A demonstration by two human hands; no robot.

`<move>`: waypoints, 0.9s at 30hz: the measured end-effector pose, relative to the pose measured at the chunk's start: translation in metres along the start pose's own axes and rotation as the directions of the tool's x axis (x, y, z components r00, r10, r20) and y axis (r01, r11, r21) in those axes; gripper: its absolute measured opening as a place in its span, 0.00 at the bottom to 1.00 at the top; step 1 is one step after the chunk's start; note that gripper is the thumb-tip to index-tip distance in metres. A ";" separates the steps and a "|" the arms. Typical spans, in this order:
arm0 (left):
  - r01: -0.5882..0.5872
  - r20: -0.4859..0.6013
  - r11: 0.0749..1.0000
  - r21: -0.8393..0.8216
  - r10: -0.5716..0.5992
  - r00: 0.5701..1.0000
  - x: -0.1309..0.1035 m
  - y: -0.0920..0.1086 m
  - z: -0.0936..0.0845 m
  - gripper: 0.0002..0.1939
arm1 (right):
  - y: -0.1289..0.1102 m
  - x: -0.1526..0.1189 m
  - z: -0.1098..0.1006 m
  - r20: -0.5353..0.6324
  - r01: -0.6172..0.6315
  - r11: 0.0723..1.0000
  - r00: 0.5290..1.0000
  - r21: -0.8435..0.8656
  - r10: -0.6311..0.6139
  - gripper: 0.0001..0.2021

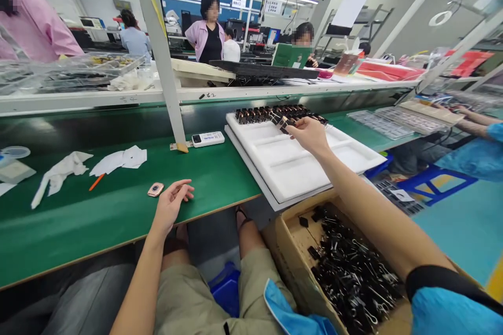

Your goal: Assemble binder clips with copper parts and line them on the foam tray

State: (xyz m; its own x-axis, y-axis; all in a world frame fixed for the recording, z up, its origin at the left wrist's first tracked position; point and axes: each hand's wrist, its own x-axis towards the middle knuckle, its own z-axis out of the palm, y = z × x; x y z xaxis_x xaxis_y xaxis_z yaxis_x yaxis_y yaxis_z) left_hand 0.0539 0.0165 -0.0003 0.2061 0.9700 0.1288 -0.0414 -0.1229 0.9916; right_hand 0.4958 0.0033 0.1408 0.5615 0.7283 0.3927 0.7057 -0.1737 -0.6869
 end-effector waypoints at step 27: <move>0.012 -0.006 1.000 0.024 -0.011 1.000 0.003 -0.003 -0.002 0.26 | 0.030 0.010 0.003 -0.226 0.222 0.940 0.932 -0.259 -0.282 0.15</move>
State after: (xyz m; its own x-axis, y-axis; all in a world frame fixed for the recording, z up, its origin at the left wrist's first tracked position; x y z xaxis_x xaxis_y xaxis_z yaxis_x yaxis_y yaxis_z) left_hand 0.0529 0.0197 -0.0030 0.2007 0.9726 0.1174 -0.0151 -0.1167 0.9931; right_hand 0.5210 0.0071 0.1222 0.4222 0.5783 0.6981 0.8998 -0.1738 -0.4001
